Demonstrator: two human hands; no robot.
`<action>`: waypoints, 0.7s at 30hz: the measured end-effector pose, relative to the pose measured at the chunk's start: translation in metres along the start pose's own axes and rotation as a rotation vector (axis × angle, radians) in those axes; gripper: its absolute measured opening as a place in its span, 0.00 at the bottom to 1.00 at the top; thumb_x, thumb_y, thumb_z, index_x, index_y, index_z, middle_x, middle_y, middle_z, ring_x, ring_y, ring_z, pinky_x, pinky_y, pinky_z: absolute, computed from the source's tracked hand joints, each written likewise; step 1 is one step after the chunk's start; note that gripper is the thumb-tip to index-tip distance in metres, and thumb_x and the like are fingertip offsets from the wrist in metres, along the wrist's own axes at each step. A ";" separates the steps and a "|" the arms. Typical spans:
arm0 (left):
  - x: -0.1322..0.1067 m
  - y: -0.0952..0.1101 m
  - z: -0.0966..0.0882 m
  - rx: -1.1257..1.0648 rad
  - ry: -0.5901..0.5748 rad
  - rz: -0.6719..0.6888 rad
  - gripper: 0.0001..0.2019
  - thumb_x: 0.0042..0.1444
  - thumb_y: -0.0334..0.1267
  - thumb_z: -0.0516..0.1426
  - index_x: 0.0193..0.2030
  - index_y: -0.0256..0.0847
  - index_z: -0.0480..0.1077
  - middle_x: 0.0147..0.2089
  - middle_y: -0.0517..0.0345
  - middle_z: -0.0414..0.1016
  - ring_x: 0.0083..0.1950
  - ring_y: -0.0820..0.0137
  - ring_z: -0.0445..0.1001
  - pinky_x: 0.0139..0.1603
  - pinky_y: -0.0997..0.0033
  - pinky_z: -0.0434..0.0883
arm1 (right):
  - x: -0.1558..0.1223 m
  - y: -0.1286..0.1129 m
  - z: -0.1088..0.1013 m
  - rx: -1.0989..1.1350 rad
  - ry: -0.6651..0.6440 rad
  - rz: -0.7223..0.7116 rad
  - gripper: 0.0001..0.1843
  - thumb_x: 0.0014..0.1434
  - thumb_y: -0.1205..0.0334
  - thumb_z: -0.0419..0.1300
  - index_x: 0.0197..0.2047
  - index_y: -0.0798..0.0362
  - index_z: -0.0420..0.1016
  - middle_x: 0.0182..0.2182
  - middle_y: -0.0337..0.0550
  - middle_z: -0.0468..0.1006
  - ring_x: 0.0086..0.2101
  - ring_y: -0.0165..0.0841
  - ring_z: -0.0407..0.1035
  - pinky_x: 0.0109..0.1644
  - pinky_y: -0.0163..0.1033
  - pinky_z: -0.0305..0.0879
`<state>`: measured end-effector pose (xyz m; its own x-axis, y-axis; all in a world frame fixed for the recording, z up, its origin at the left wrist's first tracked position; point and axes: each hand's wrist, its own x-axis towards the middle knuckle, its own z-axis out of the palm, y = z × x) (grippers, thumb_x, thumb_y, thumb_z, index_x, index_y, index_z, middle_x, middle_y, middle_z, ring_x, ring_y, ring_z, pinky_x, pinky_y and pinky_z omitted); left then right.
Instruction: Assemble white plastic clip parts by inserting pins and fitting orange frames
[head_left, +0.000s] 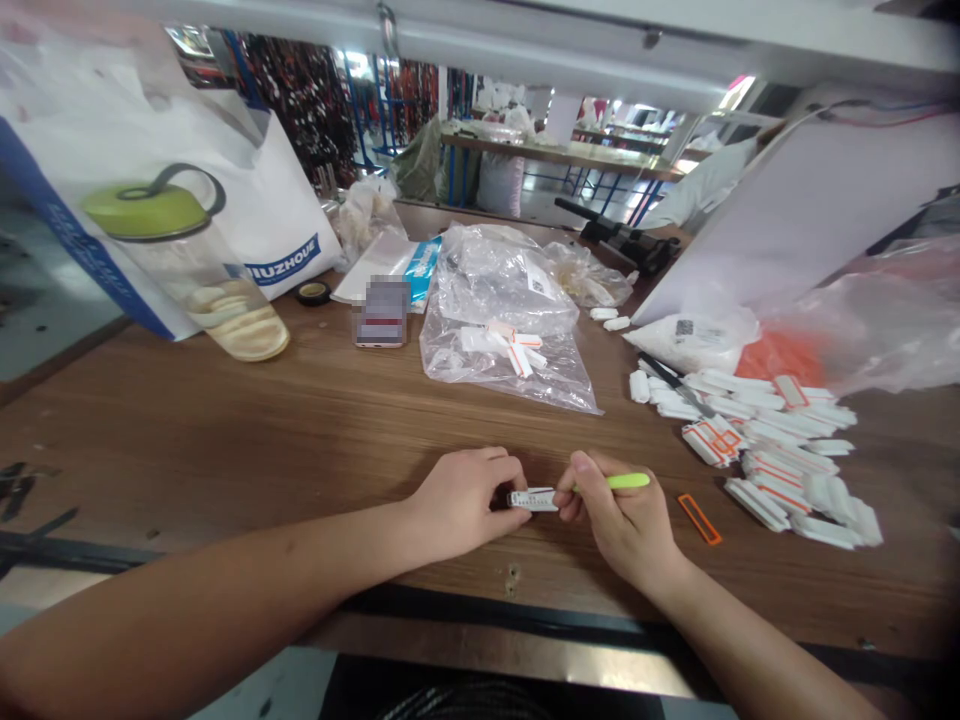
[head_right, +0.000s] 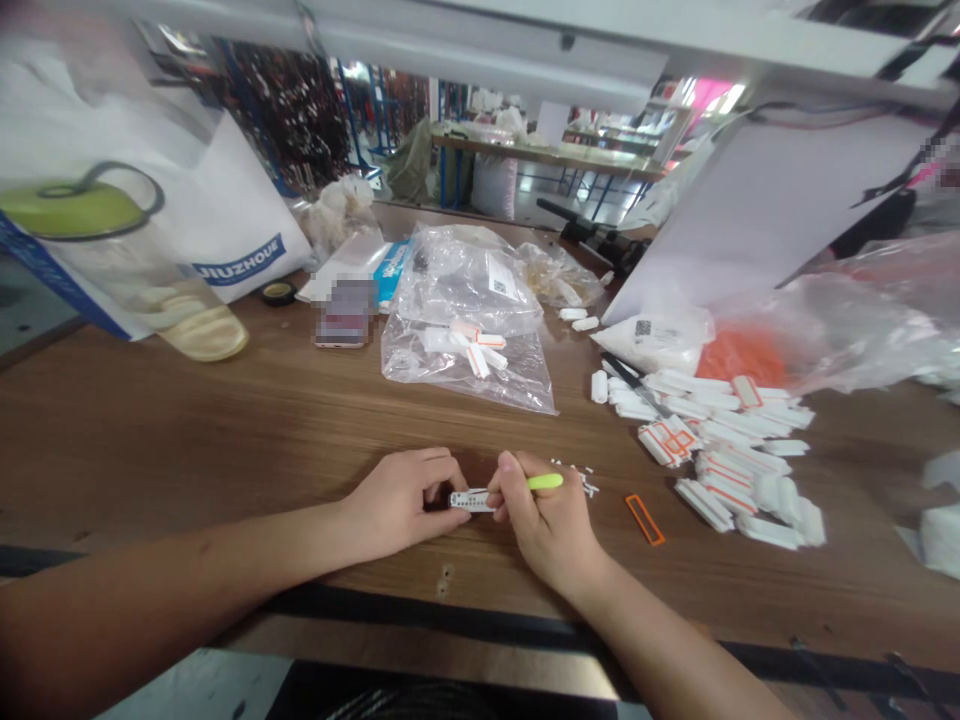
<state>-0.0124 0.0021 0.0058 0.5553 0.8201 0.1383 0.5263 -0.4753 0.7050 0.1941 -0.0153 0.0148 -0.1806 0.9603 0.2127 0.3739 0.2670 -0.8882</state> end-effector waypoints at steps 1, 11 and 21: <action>0.000 0.000 0.000 -0.001 -0.001 0.000 0.06 0.52 0.38 0.64 0.34 0.41 0.71 0.27 0.66 0.64 0.28 0.75 0.64 0.30 0.74 0.58 | 0.000 0.000 0.000 0.000 -0.005 0.003 0.23 0.69 0.53 0.51 0.26 0.54 0.73 0.18 0.38 0.73 0.19 0.27 0.70 0.25 0.30 0.65; 0.001 0.003 -0.001 0.000 0.009 -0.001 0.06 0.52 0.36 0.64 0.32 0.40 0.70 0.27 0.66 0.64 0.28 0.74 0.63 0.30 0.74 0.58 | 0.001 -0.002 0.002 -0.079 -0.050 -0.023 0.23 0.70 0.55 0.50 0.26 0.54 0.72 0.18 0.37 0.72 0.20 0.27 0.69 0.27 0.31 0.64; 0.000 -0.001 0.001 0.022 0.003 0.006 0.06 0.53 0.39 0.63 0.34 0.41 0.71 0.28 0.65 0.65 0.29 0.74 0.65 0.30 0.74 0.59 | -0.001 -0.006 0.000 -0.137 -0.031 -0.103 0.22 0.70 0.57 0.50 0.25 0.54 0.71 0.18 0.37 0.72 0.20 0.27 0.68 0.27 0.33 0.63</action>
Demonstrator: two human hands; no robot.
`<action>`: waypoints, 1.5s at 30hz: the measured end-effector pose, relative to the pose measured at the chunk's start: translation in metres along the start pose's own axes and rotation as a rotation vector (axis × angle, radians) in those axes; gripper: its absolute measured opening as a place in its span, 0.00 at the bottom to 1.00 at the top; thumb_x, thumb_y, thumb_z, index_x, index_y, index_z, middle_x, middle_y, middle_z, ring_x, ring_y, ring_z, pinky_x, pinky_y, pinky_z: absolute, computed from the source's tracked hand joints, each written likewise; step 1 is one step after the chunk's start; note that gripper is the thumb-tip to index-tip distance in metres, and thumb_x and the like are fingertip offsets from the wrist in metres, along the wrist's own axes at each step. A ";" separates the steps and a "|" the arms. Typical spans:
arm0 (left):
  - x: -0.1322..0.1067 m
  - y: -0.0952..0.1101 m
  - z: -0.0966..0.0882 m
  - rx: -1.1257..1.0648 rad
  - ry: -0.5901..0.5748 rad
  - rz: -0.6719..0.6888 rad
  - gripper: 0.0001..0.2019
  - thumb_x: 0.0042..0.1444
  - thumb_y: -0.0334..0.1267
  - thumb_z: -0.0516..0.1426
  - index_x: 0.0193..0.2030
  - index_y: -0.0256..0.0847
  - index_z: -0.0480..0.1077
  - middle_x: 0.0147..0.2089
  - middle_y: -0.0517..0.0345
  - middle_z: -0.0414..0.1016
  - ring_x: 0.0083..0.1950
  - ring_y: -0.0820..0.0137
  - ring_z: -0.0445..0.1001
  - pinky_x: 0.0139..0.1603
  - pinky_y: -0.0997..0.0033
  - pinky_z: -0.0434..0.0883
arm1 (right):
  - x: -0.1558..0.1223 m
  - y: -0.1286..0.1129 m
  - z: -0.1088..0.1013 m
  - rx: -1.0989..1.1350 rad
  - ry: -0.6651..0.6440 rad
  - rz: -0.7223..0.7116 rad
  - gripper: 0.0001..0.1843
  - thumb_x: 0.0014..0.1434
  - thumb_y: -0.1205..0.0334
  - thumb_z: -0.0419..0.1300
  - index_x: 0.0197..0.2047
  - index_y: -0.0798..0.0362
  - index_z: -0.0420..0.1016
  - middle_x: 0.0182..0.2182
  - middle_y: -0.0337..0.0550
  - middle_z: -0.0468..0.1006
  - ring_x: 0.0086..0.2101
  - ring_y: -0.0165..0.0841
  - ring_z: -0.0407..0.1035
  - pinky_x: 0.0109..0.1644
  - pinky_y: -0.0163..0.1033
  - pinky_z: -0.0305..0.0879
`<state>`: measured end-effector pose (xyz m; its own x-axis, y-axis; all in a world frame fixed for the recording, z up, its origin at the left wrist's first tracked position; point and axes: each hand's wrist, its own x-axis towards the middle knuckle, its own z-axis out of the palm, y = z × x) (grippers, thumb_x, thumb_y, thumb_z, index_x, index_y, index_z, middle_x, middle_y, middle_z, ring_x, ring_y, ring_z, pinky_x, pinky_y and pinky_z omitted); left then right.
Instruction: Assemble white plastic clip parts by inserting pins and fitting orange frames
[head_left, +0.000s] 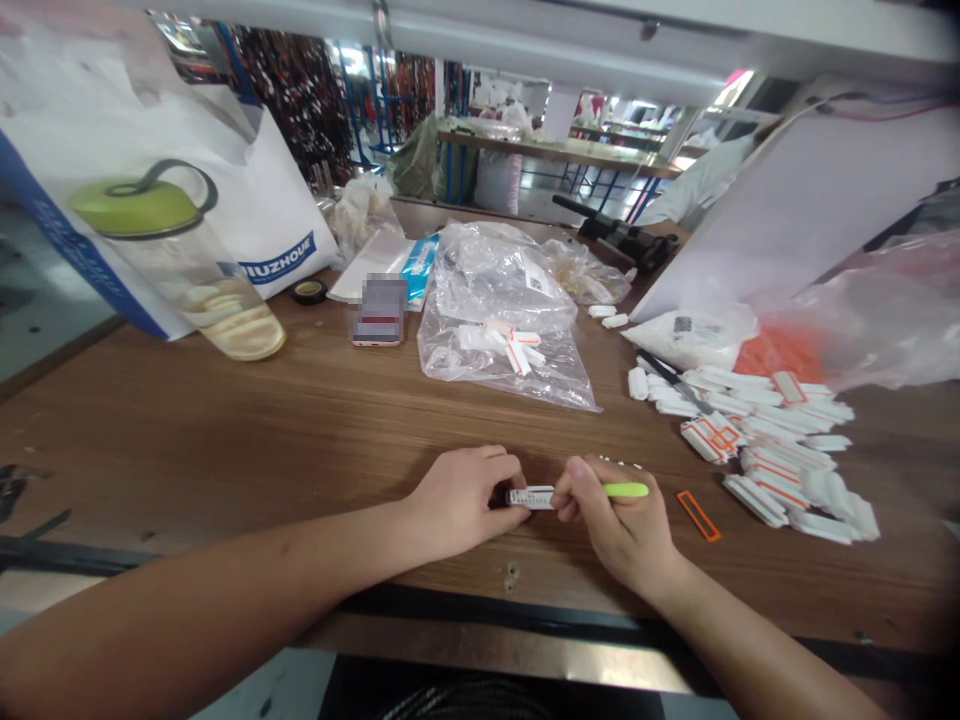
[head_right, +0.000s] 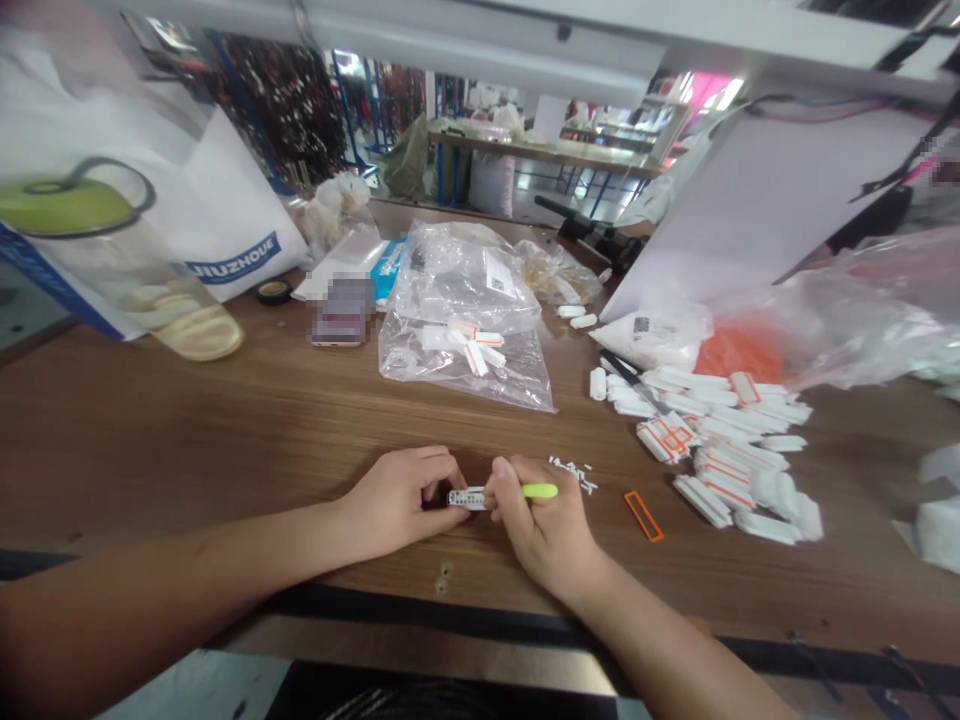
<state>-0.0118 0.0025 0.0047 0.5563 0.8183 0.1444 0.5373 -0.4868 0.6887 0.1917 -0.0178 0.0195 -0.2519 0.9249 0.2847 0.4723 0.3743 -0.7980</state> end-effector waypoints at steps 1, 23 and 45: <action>0.000 0.000 0.000 0.000 -0.003 0.003 0.06 0.53 0.39 0.63 0.34 0.41 0.71 0.28 0.65 0.65 0.29 0.74 0.65 0.31 0.74 0.59 | 0.000 0.000 0.000 0.032 0.013 0.027 0.23 0.70 0.56 0.50 0.25 0.54 0.72 0.18 0.37 0.72 0.19 0.27 0.68 0.26 0.32 0.63; 0.000 0.002 -0.002 -0.010 -0.003 -0.025 0.06 0.52 0.37 0.64 0.34 0.41 0.71 0.28 0.65 0.66 0.27 0.75 0.64 0.31 0.73 0.61 | -0.001 0.002 -0.001 -0.010 -0.049 0.001 0.22 0.70 0.57 0.50 0.25 0.53 0.71 0.19 0.37 0.71 0.21 0.27 0.67 0.28 0.34 0.62; 0.001 0.003 -0.005 -0.022 -0.026 -0.025 0.05 0.53 0.37 0.63 0.34 0.41 0.71 0.27 0.65 0.64 0.29 0.74 0.65 0.30 0.74 0.59 | 0.000 0.006 -0.003 0.064 -0.008 0.078 0.23 0.69 0.53 0.50 0.25 0.54 0.72 0.19 0.39 0.74 0.19 0.27 0.69 0.26 0.33 0.65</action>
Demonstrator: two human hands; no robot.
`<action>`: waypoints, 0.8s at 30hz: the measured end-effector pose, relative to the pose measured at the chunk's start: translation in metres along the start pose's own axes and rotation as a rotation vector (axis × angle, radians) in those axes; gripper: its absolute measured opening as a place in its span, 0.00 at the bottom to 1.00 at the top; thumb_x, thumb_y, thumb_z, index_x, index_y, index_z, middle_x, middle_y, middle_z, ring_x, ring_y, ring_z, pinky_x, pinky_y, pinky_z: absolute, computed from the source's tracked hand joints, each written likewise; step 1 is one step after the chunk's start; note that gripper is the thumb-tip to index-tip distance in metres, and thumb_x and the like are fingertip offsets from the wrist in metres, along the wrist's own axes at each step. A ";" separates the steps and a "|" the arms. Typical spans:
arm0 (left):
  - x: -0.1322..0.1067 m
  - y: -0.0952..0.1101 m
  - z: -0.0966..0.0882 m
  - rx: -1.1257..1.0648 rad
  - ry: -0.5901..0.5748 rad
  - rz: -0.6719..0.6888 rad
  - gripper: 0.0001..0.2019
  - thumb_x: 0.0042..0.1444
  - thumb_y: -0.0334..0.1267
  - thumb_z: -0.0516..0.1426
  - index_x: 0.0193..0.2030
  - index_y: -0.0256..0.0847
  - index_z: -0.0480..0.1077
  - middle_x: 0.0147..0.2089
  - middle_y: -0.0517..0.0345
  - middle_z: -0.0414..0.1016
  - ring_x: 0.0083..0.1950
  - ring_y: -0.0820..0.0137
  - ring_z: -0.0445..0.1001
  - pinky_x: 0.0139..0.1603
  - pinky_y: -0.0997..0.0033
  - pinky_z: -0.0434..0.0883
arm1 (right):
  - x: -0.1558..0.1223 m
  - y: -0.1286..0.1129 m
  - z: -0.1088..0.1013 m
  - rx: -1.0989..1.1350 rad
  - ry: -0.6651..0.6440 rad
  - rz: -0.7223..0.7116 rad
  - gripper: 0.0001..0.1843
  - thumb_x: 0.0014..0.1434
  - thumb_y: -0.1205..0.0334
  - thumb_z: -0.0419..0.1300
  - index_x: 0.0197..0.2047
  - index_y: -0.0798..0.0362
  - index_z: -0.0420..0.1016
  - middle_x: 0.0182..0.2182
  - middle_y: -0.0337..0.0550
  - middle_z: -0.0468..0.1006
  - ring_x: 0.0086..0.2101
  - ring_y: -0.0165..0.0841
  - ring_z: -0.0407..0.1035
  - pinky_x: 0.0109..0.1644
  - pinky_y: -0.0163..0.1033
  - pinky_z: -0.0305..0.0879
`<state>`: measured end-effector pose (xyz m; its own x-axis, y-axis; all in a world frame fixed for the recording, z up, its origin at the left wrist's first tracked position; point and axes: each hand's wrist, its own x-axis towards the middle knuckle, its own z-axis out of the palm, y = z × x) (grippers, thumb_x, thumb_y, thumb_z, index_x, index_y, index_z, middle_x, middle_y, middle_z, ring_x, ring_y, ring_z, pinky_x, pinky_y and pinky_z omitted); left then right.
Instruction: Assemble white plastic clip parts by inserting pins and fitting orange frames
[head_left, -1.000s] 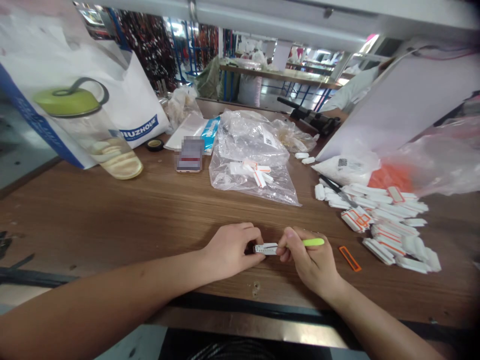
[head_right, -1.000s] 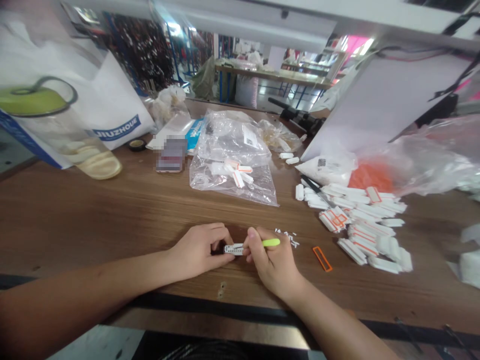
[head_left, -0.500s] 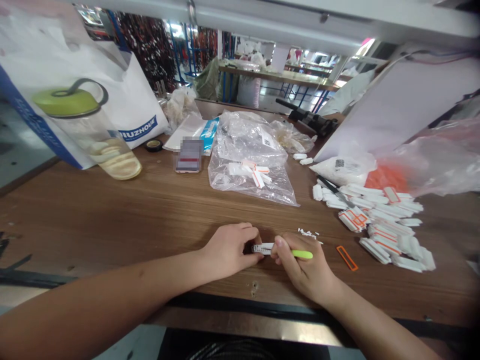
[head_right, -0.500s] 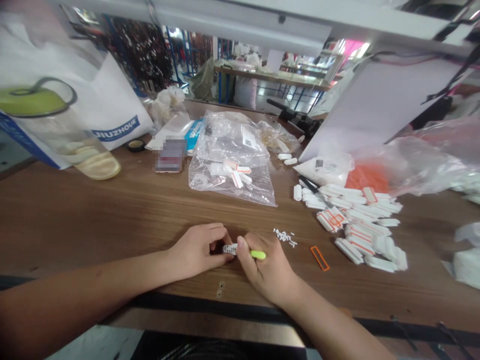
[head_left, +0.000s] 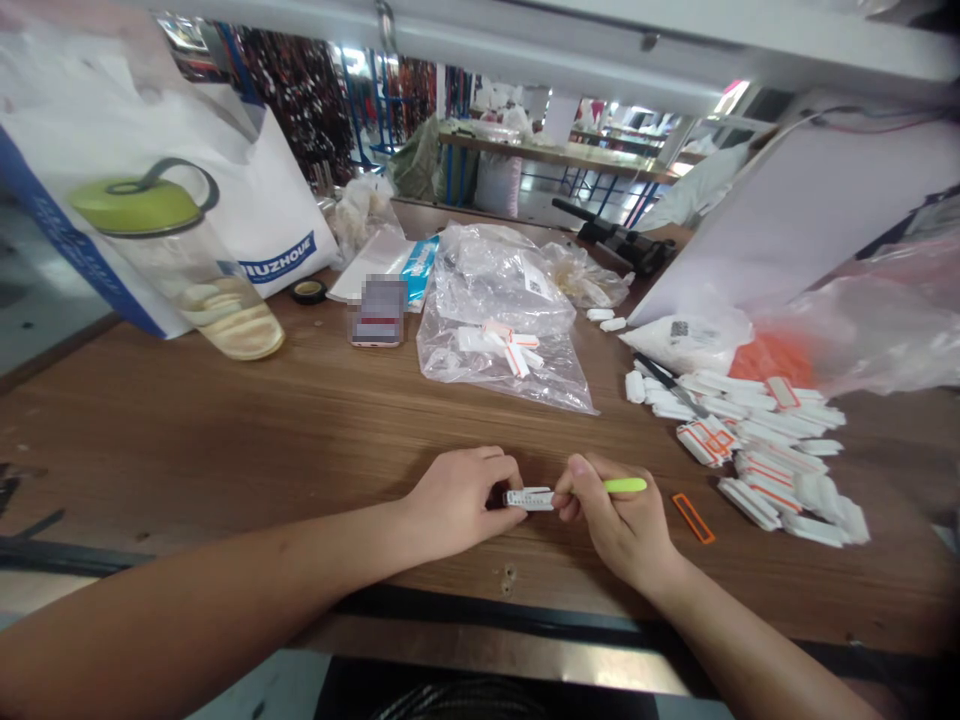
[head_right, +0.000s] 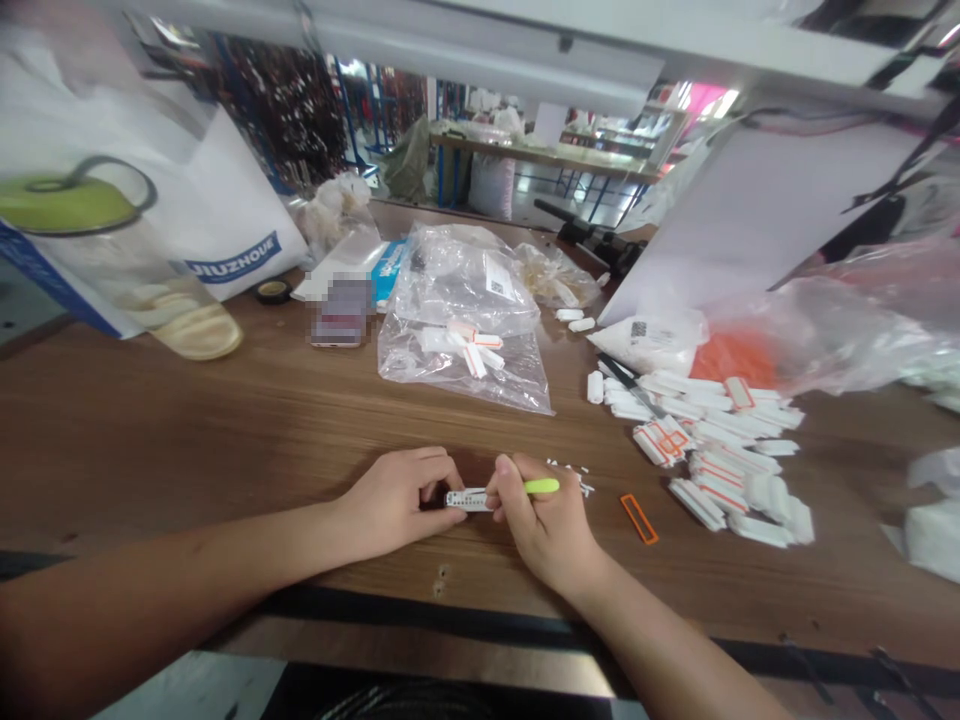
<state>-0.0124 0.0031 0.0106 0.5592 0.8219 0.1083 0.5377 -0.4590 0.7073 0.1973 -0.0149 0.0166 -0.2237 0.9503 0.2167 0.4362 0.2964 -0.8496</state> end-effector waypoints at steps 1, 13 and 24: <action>0.000 0.000 0.000 -0.002 0.000 0.002 0.05 0.53 0.37 0.63 0.33 0.41 0.71 0.27 0.65 0.64 0.29 0.74 0.65 0.30 0.74 0.59 | 0.000 0.001 0.000 0.000 -0.002 0.002 0.23 0.69 0.53 0.50 0.25 0.54 0.72 0.19 0.39 0.74 0.20 0.27 0.69 0.25 0.33 0.65; -0.001 -0.002 0.004 0.001 0.027 0.003 0.06 0.52 0.37 0.63 0.32 0.40 0.69 0.28 0.65 0.65 0.29 0.73 0.64 0.30 0.73 0.59 | 0.001 -0.006 0.002 -0.168 -0.073 -0.099 0.22 0.70 0.57 0.50 0.24 0.53 0.68 0.19 0.37 0.70 0.22 0.28 0.65 0.29 0.35 0.61; -0.001 -0.002 0.001 -0.031 0.004 -0.008 0.04 0.53 0.36 0.62 0.34 0.41 0.72 0.29 0.64 0.66 0.30 0.73 0.65 0.31 0.73 0.60 | 0.000 0.000 -0.001 0.003 0.036 -0.025 0.22 0.69 0.56 0.51 0.25 0.54 0.72 0.19 0.38 0.73 0.20 0.27 0.69 0.26 0.32 0.64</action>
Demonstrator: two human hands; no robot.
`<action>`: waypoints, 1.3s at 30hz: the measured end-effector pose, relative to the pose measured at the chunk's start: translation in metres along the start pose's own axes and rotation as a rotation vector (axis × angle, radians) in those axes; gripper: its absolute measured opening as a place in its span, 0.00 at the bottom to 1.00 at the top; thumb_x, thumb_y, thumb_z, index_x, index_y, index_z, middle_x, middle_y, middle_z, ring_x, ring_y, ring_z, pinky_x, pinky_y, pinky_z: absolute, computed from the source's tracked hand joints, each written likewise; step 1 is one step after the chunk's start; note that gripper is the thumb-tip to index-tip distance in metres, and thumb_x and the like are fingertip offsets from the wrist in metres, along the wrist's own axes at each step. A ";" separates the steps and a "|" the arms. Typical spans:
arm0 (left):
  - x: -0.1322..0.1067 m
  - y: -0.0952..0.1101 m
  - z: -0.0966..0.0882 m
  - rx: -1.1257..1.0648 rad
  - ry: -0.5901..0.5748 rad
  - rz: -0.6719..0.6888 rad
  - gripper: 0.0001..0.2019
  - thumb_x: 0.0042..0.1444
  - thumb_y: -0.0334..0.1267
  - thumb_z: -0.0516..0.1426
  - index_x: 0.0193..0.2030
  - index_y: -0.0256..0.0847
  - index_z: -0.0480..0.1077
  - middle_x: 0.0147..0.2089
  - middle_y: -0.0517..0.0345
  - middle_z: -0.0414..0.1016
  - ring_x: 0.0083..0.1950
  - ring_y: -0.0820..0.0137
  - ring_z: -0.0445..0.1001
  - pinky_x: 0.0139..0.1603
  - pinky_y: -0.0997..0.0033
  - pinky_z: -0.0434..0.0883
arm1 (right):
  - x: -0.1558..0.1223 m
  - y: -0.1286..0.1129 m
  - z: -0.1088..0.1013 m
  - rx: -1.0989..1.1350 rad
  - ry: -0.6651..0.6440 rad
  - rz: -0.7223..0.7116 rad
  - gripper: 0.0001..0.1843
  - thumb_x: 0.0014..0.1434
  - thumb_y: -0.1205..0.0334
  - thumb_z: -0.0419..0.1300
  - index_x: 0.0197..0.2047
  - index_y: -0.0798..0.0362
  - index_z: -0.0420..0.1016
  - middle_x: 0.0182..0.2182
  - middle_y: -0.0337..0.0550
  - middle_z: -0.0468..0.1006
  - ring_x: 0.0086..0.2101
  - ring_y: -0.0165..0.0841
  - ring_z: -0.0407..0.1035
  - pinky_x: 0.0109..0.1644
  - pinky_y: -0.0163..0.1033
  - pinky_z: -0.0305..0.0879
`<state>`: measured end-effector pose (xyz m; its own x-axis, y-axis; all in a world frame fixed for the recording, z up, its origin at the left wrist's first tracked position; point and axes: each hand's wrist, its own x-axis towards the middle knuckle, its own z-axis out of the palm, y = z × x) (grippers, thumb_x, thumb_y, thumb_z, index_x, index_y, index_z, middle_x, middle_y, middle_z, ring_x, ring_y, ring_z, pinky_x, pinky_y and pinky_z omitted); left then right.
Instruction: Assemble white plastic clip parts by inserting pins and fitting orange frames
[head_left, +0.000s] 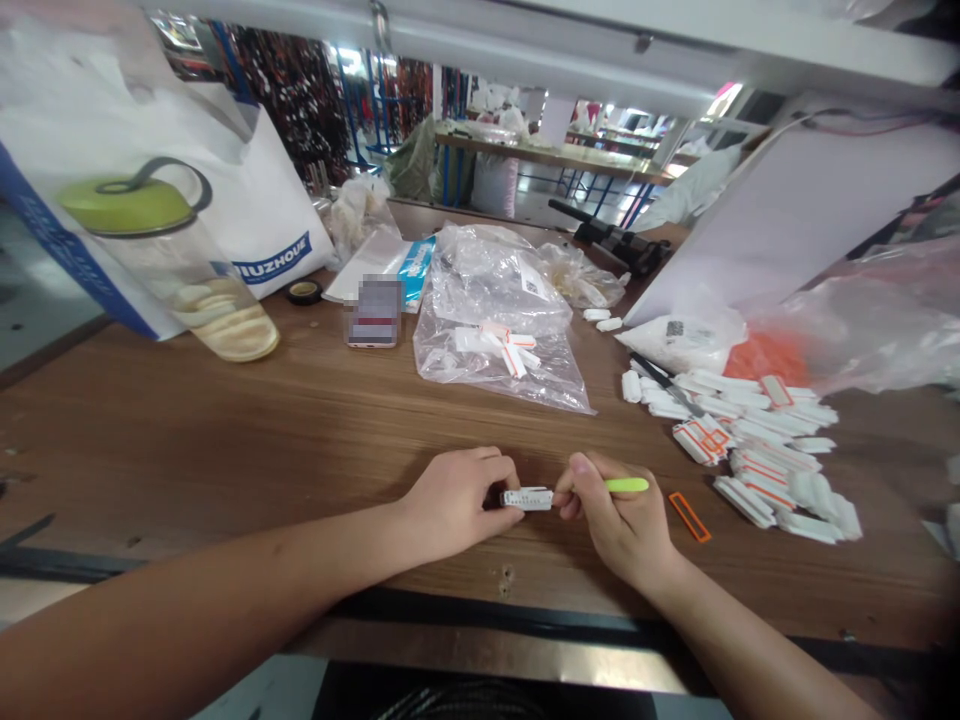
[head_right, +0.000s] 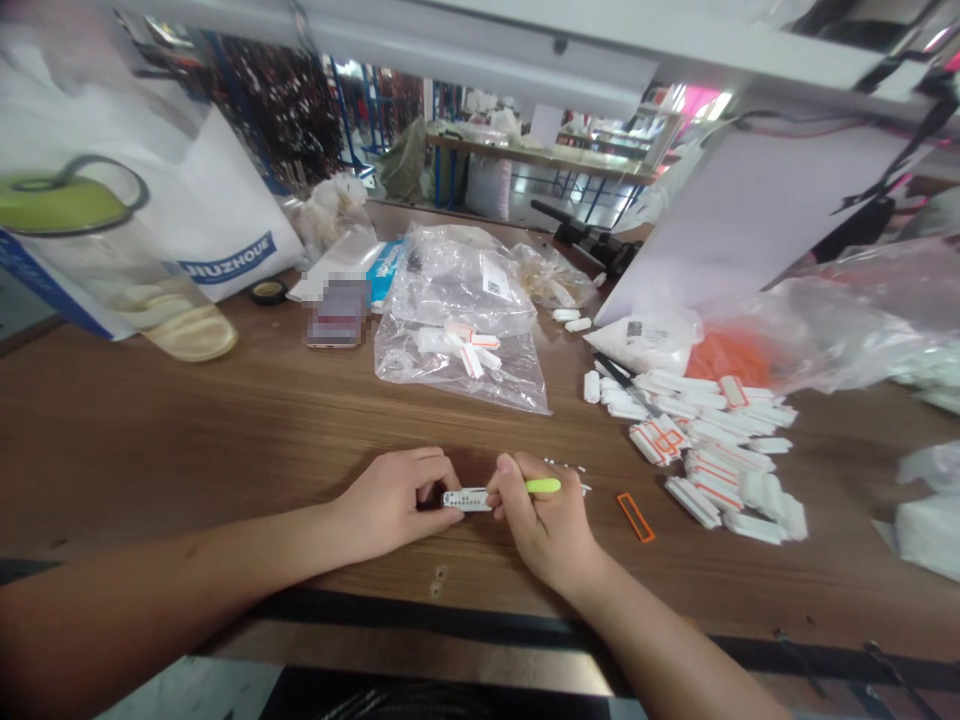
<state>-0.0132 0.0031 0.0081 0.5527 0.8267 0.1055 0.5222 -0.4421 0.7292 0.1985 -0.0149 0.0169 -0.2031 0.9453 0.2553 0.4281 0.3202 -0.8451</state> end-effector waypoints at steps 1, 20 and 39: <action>0.000 0.000 0.000 -0.002 -0.002 -0.002 0.04 0.53 0.36 0.63 0.34 0.41 0.72 0.29 0.64 0.65 0.30 0.73 0.65 0.31 0.73 0.60 | 0.000 0.000 0.000 0.004 -0.004 0.003 0.22 0.69 0.56 0.51 0.25 0.54 0.72 0.19 0.38 0.73 0.20 0.27 0.69 0.26 0.32 0.64; 0.000 -0.001 0.002 0.000 0.010 0.002 0.04 0.53 0.36 0.63 0.34 0.41 0.72 0.29 0.65 0.65 0.30 0.74 0.65 0.32 0.73 0.59 | 0.001 -0.003 0.002 0.002 -0.015 0.054 0.24 0.69 0.53 0.51 0.24 0.54 0.72 0.18 0.38 0.72 0.19 0.26 0.67 0.25 0.30 0.63; 0.000 0.002 0.000 0.007 0.002 -0.005 0.05 0.52 0.37 0.63 0.33 0.41 0.72 0.28 0.64 0.66 0.30 0.73 0.65 0.31 0.73 0.59 | 0.000 -0.004 0.001 -0.026 0.023 0.013 0.23 0.69 0.55 0.51 0.24 0.54 0.72 0.19 0.38 0.73 0.20 0.26 0.69 0.27 0.32 0.64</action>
<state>-0.0120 0.0025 0.0094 0.5489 0.8295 0.1035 0.5293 -0.4407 0.7250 0.1959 -0.0157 0.0197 -0.1771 0.9504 0.2558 0.4531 0.3094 -0.8360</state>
